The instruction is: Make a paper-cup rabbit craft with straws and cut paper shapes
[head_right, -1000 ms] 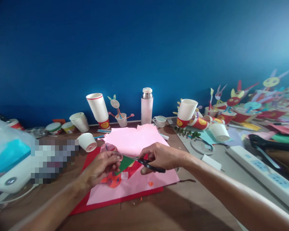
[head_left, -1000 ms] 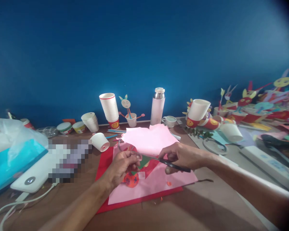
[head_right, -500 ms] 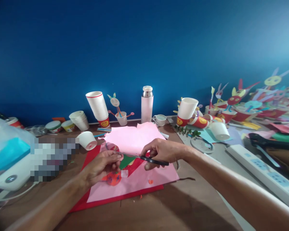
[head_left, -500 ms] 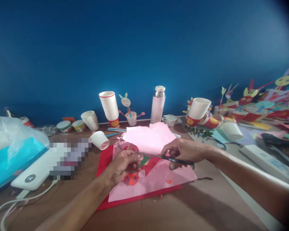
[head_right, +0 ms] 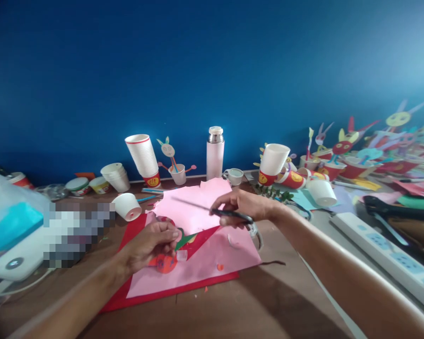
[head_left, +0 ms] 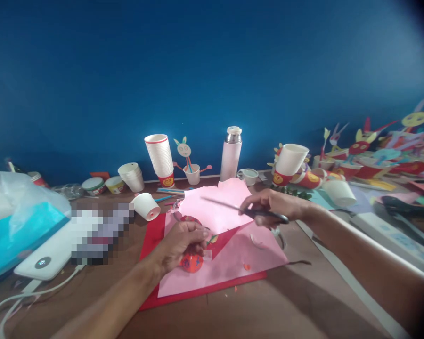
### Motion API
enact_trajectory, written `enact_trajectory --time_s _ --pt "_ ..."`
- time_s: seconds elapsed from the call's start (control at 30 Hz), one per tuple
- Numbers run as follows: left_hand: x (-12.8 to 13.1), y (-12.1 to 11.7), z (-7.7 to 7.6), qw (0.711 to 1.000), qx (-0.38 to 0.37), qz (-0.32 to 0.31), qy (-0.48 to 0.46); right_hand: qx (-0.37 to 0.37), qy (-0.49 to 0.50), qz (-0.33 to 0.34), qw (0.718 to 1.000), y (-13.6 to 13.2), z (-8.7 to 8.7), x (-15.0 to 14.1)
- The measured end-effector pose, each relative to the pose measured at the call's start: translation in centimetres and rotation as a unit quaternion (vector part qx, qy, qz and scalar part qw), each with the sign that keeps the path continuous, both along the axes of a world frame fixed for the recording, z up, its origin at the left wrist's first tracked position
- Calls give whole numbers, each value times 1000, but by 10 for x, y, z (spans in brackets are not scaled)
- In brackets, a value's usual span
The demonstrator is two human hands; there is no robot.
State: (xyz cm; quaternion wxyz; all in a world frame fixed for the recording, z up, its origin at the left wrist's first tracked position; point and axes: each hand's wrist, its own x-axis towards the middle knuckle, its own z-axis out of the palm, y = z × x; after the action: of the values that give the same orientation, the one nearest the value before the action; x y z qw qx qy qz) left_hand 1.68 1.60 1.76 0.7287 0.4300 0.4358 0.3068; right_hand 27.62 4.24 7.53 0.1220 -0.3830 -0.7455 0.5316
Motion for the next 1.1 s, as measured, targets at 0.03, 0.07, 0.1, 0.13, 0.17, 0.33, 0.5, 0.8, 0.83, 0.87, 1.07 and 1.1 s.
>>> enact_trajectory --time_s 0.03,0.07,0.1,0.13,0.17,0.33,0.5,0.8,0.83,0.87,1.07,1.1 --pt "1 0 1 1000 4 5 5 12 55 -23 998 2 -3 -3" --pt "1 -1 2 1000 8 8 7 25 112 -46 992 4 -7 -7" --pt "1 -1 3 1000 14 11 9 24 159 -51 986 5 -11 -13" --pt "2 -1 3 1000 19 13 11 21 195 -41 980 5 -16 -19" --pt "2 -2 4 1000 23 12 12 17 214 -20 977 5 -20 -26" --pt "0 -5 7 998 49 -7 29 -15 242 -27 970 -3 -39 -54" --pt "0 -9 15 996 71 -15 44 -76 277 -74 955 -15 -47 -72" --pt "3 -12 16 992 90 -39 74 -71 269 -60 959 -20 -50 -77" --pt "3 -11 15 991 98 -41 83 -61 261 -59 962 -20 -52 -77" --pt "2 -10 13 989 104 -43 91 -47 250 -60 965 -20 -53 -77" --pt "2 -7 5 984 128 -48 115 37 185 -82 979 -23 -55 -81" --pt "2 -7 5 984 129 -49 116 43 183 -84 979 -23 -56 -81"
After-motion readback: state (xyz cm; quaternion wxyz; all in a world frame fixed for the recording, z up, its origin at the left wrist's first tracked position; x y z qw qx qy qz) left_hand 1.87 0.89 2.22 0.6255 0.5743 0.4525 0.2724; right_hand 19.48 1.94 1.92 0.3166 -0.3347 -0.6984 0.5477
